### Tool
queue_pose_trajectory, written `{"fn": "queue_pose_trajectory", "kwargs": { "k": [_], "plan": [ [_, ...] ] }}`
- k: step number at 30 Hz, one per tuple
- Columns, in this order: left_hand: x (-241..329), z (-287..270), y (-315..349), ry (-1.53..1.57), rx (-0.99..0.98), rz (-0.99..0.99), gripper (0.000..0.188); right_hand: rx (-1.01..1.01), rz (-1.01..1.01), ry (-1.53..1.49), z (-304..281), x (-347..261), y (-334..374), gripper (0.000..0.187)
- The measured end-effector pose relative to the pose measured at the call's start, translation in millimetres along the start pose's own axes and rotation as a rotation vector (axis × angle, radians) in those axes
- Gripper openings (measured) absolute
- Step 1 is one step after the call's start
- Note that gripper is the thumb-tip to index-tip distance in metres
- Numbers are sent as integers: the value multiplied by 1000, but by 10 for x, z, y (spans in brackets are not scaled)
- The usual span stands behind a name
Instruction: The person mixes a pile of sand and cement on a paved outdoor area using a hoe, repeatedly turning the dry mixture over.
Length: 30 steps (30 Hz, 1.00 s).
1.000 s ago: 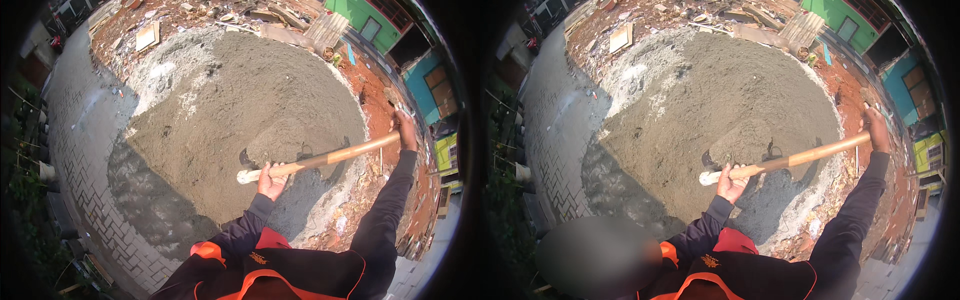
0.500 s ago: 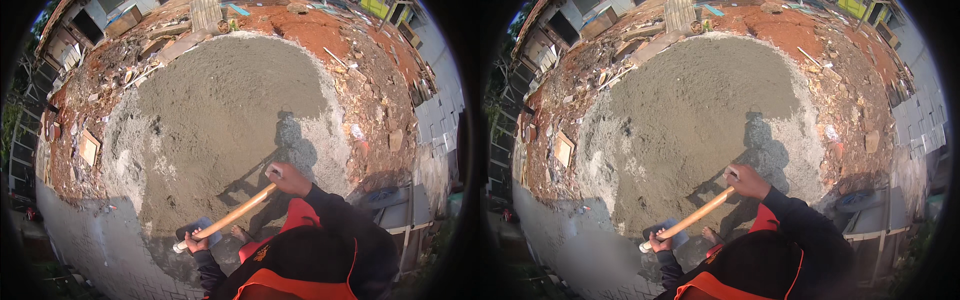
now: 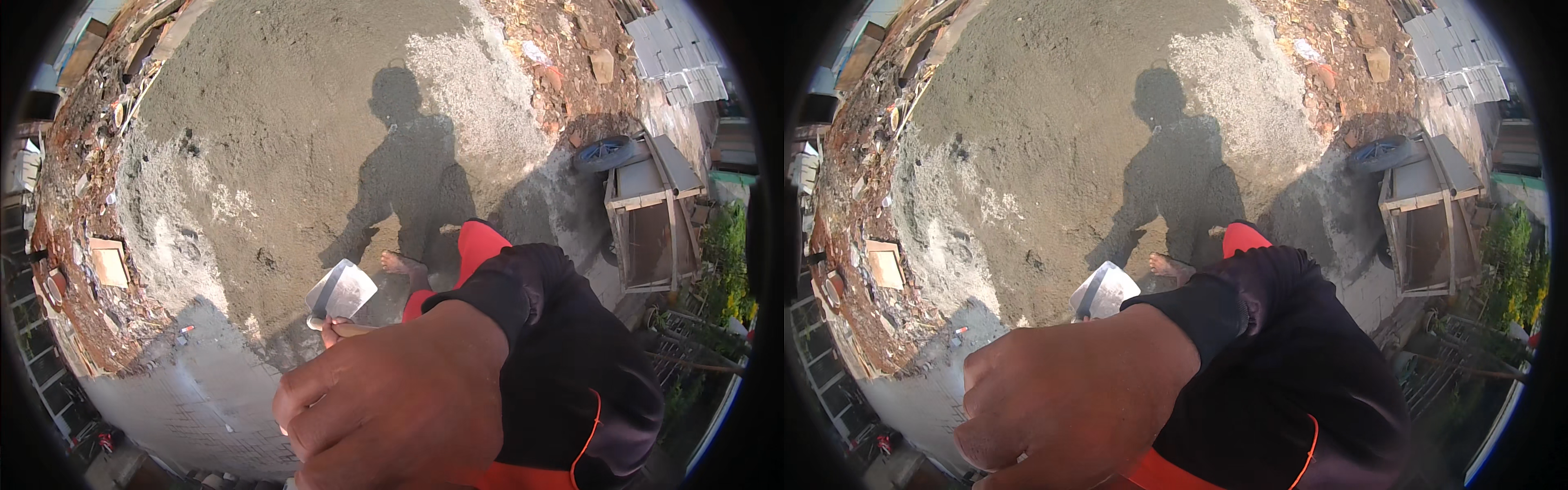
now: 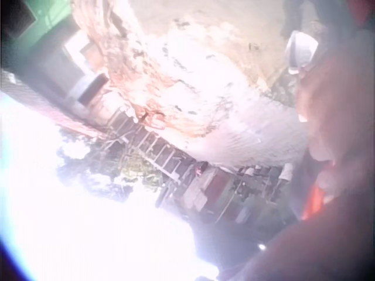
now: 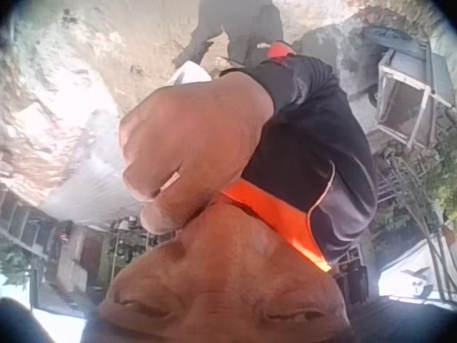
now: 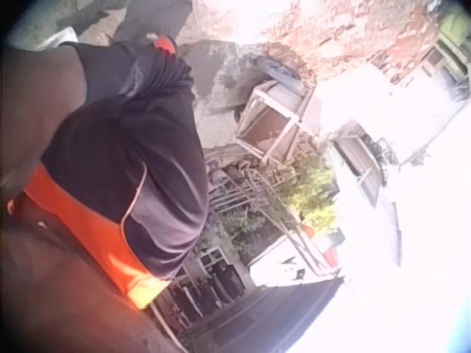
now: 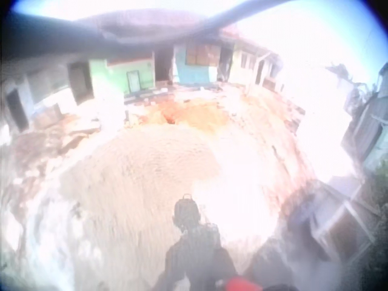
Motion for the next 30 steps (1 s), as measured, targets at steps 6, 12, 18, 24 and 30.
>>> {"fn": "queue_pose_trajectory", "kwargs": {
  "k": [6, 12, 18, 24, 30],
  "plan": [
    [-450, 544, 105, -219, -67, -152, 12, 185, 139, 260, 122, -713, 358, 14],
    [-1858, 877, 786, -1078, -481, -162, 12, 276, 1115, 297, 491, -842, 2229, 22],
    [-2703, 566, 1213, -990, -246, -749, 15, 828, 1721, 339, 1476, -1768, 4924, 39],
    [-3474, 278, 1709, -1583, -198, -1013, 12, 1544, 1632, -522, 1952, -2467, 5573, 54],
    [-3717, 434, 1827, -2300, -525, -1305, 22, 2347, 839, -505, 1843, -2441, 6480, 39]
  ]
}}
Point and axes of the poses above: each hand's wrist, its own y-axis away from the middle knuckle, its own z-axis out of the palm, x = y × z, the point moved 5 cm from there along -y, towards the middle knuckle, and after that the axes turned 14 degrees about -x, right-handed, at the moved point
